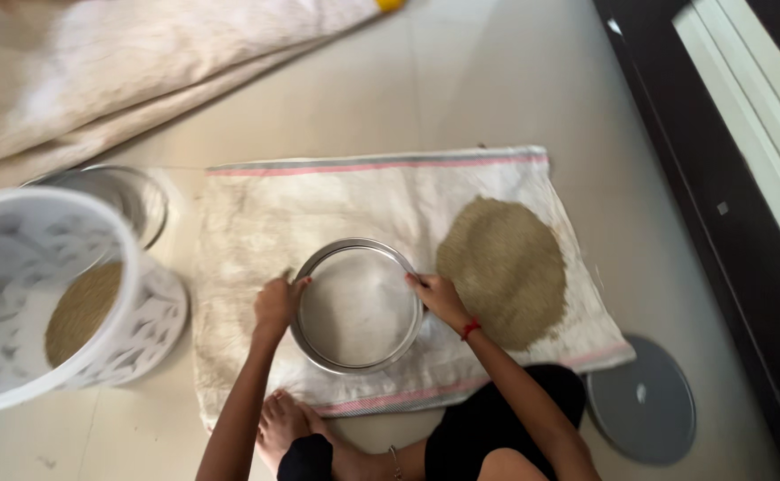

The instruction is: The person sits on the floor and sifts grains using a metal sieve. They repeatedly scoop grains from a cloth onto the sieve, shake it to separate finer particles into a bucket, and return the coarser grains to the cloth.

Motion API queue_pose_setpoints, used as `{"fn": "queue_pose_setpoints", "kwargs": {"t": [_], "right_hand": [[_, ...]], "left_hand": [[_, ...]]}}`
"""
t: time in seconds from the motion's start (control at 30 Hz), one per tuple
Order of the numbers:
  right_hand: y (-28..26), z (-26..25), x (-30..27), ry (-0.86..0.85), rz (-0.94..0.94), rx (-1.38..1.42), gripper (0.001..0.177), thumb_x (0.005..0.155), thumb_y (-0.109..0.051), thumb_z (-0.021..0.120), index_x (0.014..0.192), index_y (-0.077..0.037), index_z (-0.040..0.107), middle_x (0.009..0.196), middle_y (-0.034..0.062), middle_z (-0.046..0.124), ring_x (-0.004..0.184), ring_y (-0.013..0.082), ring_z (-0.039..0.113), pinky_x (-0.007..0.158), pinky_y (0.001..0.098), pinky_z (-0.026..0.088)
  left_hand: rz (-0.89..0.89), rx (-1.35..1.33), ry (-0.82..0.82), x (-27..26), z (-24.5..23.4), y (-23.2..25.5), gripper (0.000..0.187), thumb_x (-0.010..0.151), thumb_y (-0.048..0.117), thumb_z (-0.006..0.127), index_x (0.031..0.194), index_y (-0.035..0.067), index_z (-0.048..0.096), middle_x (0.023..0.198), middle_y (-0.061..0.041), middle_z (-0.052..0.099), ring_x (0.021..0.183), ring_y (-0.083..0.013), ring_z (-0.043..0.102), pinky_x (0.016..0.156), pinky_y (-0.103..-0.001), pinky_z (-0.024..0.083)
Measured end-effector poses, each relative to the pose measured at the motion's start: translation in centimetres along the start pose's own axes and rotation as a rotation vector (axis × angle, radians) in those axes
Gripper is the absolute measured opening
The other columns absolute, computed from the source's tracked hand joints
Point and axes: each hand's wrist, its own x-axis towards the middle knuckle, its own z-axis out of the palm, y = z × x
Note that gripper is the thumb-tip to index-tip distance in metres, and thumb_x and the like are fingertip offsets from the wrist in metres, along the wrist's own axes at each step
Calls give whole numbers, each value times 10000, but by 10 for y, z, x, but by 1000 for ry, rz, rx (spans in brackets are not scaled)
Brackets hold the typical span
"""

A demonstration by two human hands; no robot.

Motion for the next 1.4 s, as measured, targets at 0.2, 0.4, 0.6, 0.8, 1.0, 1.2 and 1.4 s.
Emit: {"fn": "queue_pose_setpoints", "kwargs": {"t": [0.2,0.4,0.6,0.8,1.0,1.2,1.4], "right_hand": [[15,-70,-47,387,28,458,534,1014,-511,514,1157,-57,754,938,67,796,741,114,710,635,260,547],[103,-179,-62,757,-14,595,647,1103,-507,366,1166,19,736,1073,122,783,1031,181,740,984,330,558],[181,-211,7,645,9,343,719,1080,-546,211,1353,-58,663,1405,126,657,1393,259,518,1214,398,298],[207,-229,78,503,-59,137,762,1061,-628,195,1503,-91,507,1590,146,431,1497,317,341,1214,439,241],[217,-216,115,495,-21,95,664,1071,-596,204,1375,-226,665,1508,97,608,1218,234,613,1019,384,483],[239,-197,110,460,-59,234,472,1125,-454,353,1277,-218,732,875,73,669,554,43,420,513,166,409],[236,-180,94,515,81,250,454,1080,-372,395,1135,-161,793,601,61,494,473,125,358,452,267,298]], "left_hand": [[182,320,114,-41,-35,99,896,856,635,638,1465,16,417,1398,-219,545,1196,-428,580,926,-531,499],[855,319,-390,-64,-75,210,784,963,601,504,1517,60,386,1467,-203,473,1265,-421,492,1039,-535,402],[1087,968,-775,-58,-77,285,738,1006,680,321,1308,68,602,1386,-115,597,1374,-299,487,1142,-459,413],[1233,886,-446,79,85,361,706,1050,613,267,1348,56,580,1361,-147,609,1332,-277,516,1184,-459,360],[1067,88,-90,128,228,419,684,1052,532,238,1477,54,482,1558,-151,416,1471,-333,251,1192,-512,177],[871,-321,-339,116,288,429,591,1131,458,204,1300,67,614,1307,-196,618,1283,-377,517,1120,-495,405],[707,-538,-352,96,286,408,586,1111,469,298,1005,49,693,856,-155,656,824,-285,608,762,-451,529]]}}
